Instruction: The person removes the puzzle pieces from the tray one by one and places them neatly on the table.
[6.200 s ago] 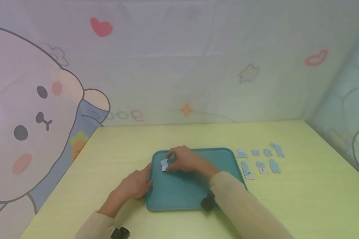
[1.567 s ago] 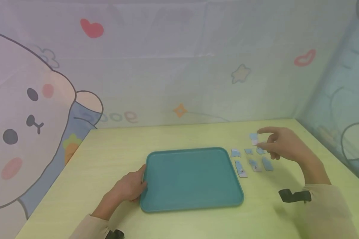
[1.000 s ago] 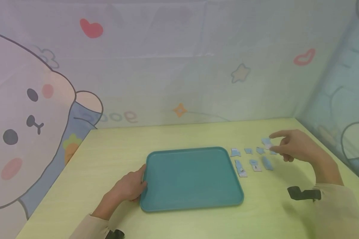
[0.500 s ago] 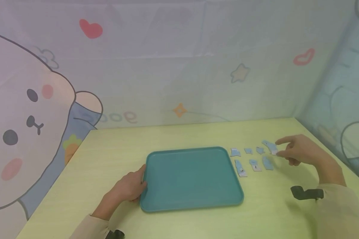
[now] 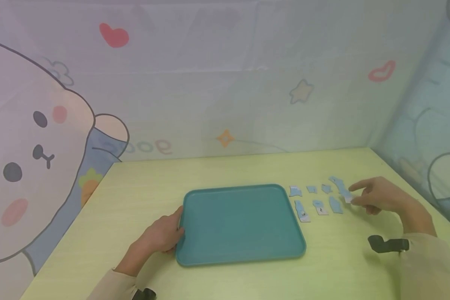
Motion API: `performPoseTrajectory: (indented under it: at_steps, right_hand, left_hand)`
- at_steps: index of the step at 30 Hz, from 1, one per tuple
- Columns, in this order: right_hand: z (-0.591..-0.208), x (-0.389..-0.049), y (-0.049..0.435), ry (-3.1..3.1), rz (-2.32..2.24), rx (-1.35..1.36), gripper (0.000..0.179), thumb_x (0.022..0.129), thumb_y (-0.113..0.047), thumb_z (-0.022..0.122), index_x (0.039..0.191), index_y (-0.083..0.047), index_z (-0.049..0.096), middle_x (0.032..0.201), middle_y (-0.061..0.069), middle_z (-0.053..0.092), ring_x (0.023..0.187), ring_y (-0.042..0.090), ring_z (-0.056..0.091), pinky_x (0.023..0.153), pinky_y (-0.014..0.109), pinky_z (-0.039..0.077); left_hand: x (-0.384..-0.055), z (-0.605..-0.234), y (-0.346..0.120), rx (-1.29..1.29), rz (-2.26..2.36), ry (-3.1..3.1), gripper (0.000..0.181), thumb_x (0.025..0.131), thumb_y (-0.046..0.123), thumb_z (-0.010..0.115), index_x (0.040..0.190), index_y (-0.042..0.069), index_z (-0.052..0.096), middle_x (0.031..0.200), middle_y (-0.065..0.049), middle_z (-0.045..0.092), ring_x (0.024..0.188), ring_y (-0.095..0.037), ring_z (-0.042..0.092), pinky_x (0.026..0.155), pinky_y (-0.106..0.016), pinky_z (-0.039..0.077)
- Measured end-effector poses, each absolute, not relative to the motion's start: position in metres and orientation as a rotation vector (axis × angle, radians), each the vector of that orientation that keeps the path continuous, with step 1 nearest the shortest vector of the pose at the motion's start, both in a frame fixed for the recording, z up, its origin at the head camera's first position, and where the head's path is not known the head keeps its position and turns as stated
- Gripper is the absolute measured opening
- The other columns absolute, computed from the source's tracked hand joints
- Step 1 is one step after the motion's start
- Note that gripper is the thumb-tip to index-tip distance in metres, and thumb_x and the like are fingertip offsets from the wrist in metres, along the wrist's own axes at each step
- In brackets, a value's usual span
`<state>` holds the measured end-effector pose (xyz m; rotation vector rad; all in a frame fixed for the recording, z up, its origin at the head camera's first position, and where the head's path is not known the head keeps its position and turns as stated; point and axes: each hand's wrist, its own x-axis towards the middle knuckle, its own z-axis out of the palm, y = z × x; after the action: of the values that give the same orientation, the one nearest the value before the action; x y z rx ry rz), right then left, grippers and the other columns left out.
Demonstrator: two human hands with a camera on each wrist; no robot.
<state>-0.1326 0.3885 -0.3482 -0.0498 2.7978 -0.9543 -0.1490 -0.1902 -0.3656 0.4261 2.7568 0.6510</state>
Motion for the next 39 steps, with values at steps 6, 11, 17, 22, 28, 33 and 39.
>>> performPoseTrajectory:
  at_steps: [6, 11, 17, 22, 28, 33, 39]
  right_hand:
    - [-0.357, -0.133, 0.393, 2.771, -0.982, -0.028, 0.061, 0.094, -0.02, 0.074, 0.141, 0.014, 0.056, 0.069, 0.0, 0.061, 0.061, 0.014, 0.059, 0.064, 0.033, 0.055]
    - [-0.362, -0.133, 0.396, 2.775, -0.965, -0.017, 0.061, 0.094, -0.019, 0.074, 0.141, 0.015, 0.056, 0.071, 0.001, 0.061, 0.063, 0.014, 0.059, 0.064, 0.033, 0.055]
    - [-0.363, -0.132, 0.396, 2.763, -0.972, 0.002, 0.061, 0.093, -0.018, 0.074, 0.14, 0.016, 0.055, 0.073, 0.001, 0.062, 0.065, 0.015, 0.06, 0.064, 0.033, 0.056]
    - [-0.366, -0.132, 0.396, 2.759, -0.97, 0.015, 0.062, 0.091, -0.019, 0.075, 0.14, 0.015, 0.056, 0.077, 0.003, 0.064, 0.067, 0.017, 0.063, 0.064, 0.033, 0.056]
    - [-0.368, -0.133, 0.399, 2.748, -0.998, 0.009, 0.067, 0.091, -0.017, 0.076, 0.145, 0.014, 0.051, 0.077, 0.003, 0.064, 0.066, 0.016, 0.063, 0.064, 0.033, 0.056]
    - [-0.357, -0.132, 0.395, 2.81, -0.975, -0.054, 0.07, 0.097, -0.022, 0.074, 0.151, 0.01, 0.045, 0.08, 0.005, 0.066, 0.064, 0.016, 0.062, 0.065, 0.033, 0.055]
    - [-0.335, -0.134, 0.375, 2.935, -0.86, -0.128, 0.067, 0.102, -0.033, 0.069, 0.153, 0.005, 0.047, 0.089, 0.008, 0.072, 0.07, 0.02, 0.067, 0.067, 0.036, 0.055]
  left_hand:
    - [-0.149, -0.365, -0.19, 0.42, 0.646, 2.756, 0.067, 0.104, 0.007, 0.049, 0.163, -0.01, 0.021, 0.056, -0.005, 0.057, 0.043, -0.014, 0.051, 0.048, -0.027, 0.04]
    - [-0.15, -0.366, -0.19, 0.406, 0.639, 2.752, 0.068, 0.105, 0.008, 0.05, 0.163, -0.01, 0.02, 0.056, -0.006, 0.058, 0.044, -0.014, 0.053, 0.049, -0.027, 0.042]
    - [-0.15, -0.367, -0.191, 0.403, 0.635, 2.751, 0.068, 0.104, 0.007, 0.05, 0.164, -0.009, 0.02, 0.057, -0.006, 0.059, 0.044, -0.014, 0.055, 0.049, -0.028, 0.043]
    - [-0.151, -0.367, -0.191, 0.405, 0.631, 2.755, 0.068, 0.104, 0.008, 0.05, 0.163, -0.009, 0.021, 0.057, -0.006, 0.059, 0.045, -0.014, 0.055, 0.05, -0.028, 0.043]
    - [-0.152, -0.367, -0.191, 0.399, 0.631, 2.757, 0.067, 0.105, 0.008, 0.05, 0.163, -0.009, 0.021, 0.058, -0.006, 0.059, 0.045, -0.015, 0.056, 0.05, -0.029, 0.044]
    - [-0.151, -0.368, -0.191, 0.401, 0.632, 2.758, 0.068, 0.105, 0.008, 0.05, 0.163, -0.01, 0.021, 0.058, -0.006, 0.059, 0.045, -0.015, 0.056, 0.05, -0.028, 0.044]
    - [-0.152, -0.365, -0.194, 0.362, 0.64, 2.772, 0.068, 0.106, 0.017, 0.054, 0.164, -0.006, 0.026, 0.06, -0.005, 0.059, 0.047, -0.015, 0.057, 0.053, -0.03, 0.044]
